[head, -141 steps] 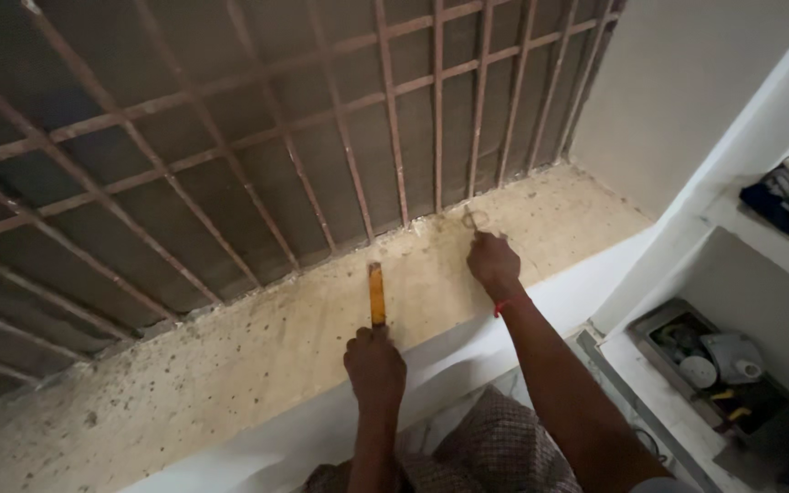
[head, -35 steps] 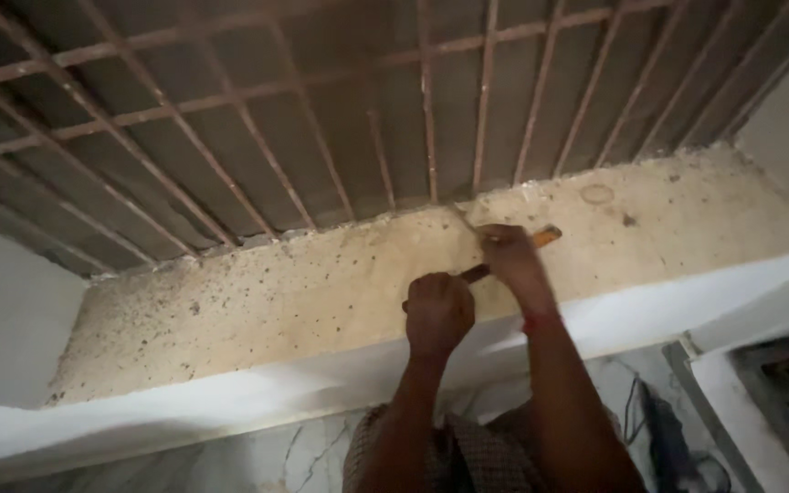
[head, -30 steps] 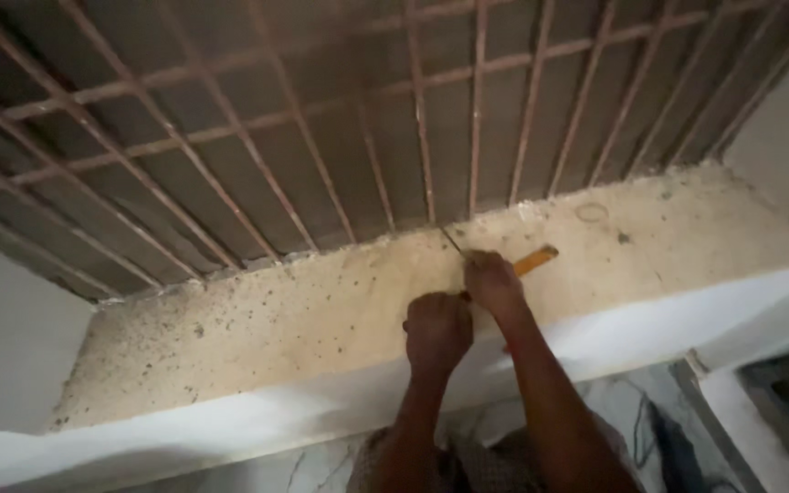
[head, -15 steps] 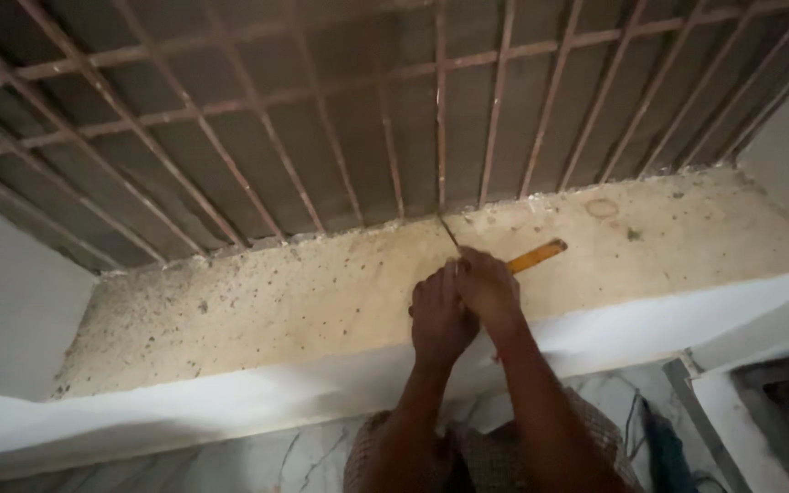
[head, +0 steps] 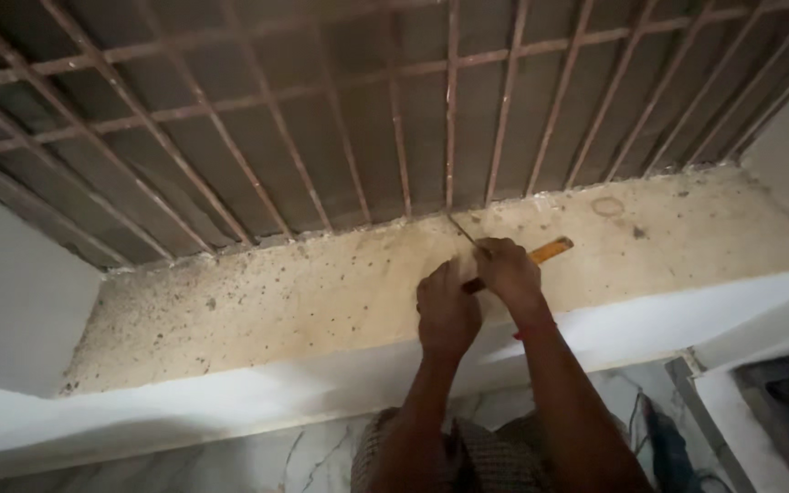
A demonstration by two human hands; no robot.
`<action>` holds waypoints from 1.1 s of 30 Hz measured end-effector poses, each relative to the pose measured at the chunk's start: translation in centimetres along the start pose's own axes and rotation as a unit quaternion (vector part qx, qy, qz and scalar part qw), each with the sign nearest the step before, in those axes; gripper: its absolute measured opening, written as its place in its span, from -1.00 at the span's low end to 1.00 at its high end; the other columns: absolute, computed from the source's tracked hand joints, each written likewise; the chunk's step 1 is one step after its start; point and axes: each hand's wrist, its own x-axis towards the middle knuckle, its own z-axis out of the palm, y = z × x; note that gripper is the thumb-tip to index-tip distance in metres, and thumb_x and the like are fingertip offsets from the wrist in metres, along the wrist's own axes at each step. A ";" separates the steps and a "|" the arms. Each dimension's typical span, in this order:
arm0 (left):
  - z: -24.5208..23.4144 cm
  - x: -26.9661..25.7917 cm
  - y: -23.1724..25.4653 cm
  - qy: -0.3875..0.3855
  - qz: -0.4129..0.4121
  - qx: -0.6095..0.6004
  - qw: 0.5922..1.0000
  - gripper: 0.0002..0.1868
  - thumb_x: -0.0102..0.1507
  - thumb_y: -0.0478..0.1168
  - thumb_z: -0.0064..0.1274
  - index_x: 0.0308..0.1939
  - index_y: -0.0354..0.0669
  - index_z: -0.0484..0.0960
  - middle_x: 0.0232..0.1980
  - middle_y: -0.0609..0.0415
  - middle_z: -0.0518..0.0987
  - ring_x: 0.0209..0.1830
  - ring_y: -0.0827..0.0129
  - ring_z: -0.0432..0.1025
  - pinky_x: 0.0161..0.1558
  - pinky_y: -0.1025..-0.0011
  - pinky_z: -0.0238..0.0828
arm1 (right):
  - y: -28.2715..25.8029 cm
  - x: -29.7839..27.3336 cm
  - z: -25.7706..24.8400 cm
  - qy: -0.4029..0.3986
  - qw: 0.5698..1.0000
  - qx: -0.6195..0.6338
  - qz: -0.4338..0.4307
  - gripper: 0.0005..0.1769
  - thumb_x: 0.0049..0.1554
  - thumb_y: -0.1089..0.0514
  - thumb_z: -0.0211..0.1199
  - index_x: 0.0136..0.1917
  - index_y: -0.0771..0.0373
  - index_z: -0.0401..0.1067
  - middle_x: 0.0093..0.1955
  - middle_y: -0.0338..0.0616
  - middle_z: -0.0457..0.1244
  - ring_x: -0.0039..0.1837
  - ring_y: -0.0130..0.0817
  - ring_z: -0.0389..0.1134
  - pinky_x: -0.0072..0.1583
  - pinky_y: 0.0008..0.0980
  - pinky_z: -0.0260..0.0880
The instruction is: The person cleans debris and dust from a window sill and the base of a metal security grate by hand and using a screwdriver to scrape the crevices.
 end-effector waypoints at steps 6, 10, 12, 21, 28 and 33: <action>1.0 -0.9 -1.1 0.104 0.036 -0.022 0.994 -0.47 0.24 -0.38 0.07 0.32 -0.37 0.44 0.24 -0.27 0.48 0.26 -0.14 0.36 0.31 -0.02 0.26 | 2.1 -1.4 0.0 0.022 0.999 0.048 -0.012 -0.59 0.22 -0.10 0.05 0.24 -0.04 0.54 0.12 -0.03 0.43 0.19 -0.01 0.44 0.22 -0.08 0.42; 1.4 -0.7 -1.4 0.057 0.018 0.007 0.998 -0.49 0.22 -0.35 0.10 0.27 -0.37 0.44 0.24 -0.29 0.48 0.21 -0.16 0.36 0.29 -0.04 0.24 | 2.0 1.3 3.0 0.040 0.995 0.056 -0.070 -0.59 0.23 -0.11 0.07 0.21 0.02 0.55 0.15 0.02 0.41 0.19 0.06 0.42 0.20 -0.06 0.42; 0.9 -0.6 -1.2 0.090 0.050 0.002 0.995 -0.49 0.23 -0.34 0.11 0.27 -0.35 0.45 0.22 -0.28 0.49 0.22 -0.17 0.37 0.28 -0.04 0.24 | 1.5 2.4 3.2 0.064 0.992 0.057 -0.098 -0.58 0.19 -0.12 0.08 0.22 0.01 0.54 0.16 0.01 0.40 0.20 0.07 0.39 0.19 -0.03 0.39; 1.6 0.1 -2.8 0.133 0.070 -0.072 0.986 -0.74 0.29 -0.41 0.00 0.07 -0.36 0.55 0.09 -0.25 0.58 0.15 -0.16 0.44 0.23 0.04 0.38 | 5.0 2.5 4.1 0.131 0.970 0.159 -0.131 -0.59 0.20 -0.13 0.18 0.19 0.08 0.57 0.05 0.03 0.43 0.11 0.01 0.46 0.13 -0.10 0.47; 3.4 5.3 -11.1 0.239 -0.104 -0.026 0.965 -0.84 0.34 -0.30 0.03 -0.12 -0.31 0.68 -0.20 -0.12 0.60 -0.23 0.10 0.47 -0.15 0.18 0.45 | 5.7 1.0 5.2 0.187 0.953 0.181 -0.156 -0.67 0.17 -0.02 0.26 0.15 0.09 0.58 -0.06 0.08 0.43 0.00 0.06 0.48 0.02 -0.11 0.49; 6.5 8.8 -17.4 0.056 -0.351 -0.271 0.894 -0.71 0.34 -0.23 -0.01 -0.44 -0.31 0.59 -0.58 0.04 0.44 -0.63 0.31 0.29 -0.54 0.25 0.21 | 5.3 1.1 4.4 0.172 0.958 0.183 -0.139 -0.68 0.18 -0.03 0.24 0.14 0.09 0.59 -0.09 0.10 0.43 -0.01 0.08 0.47 0.02 -0.08 0.49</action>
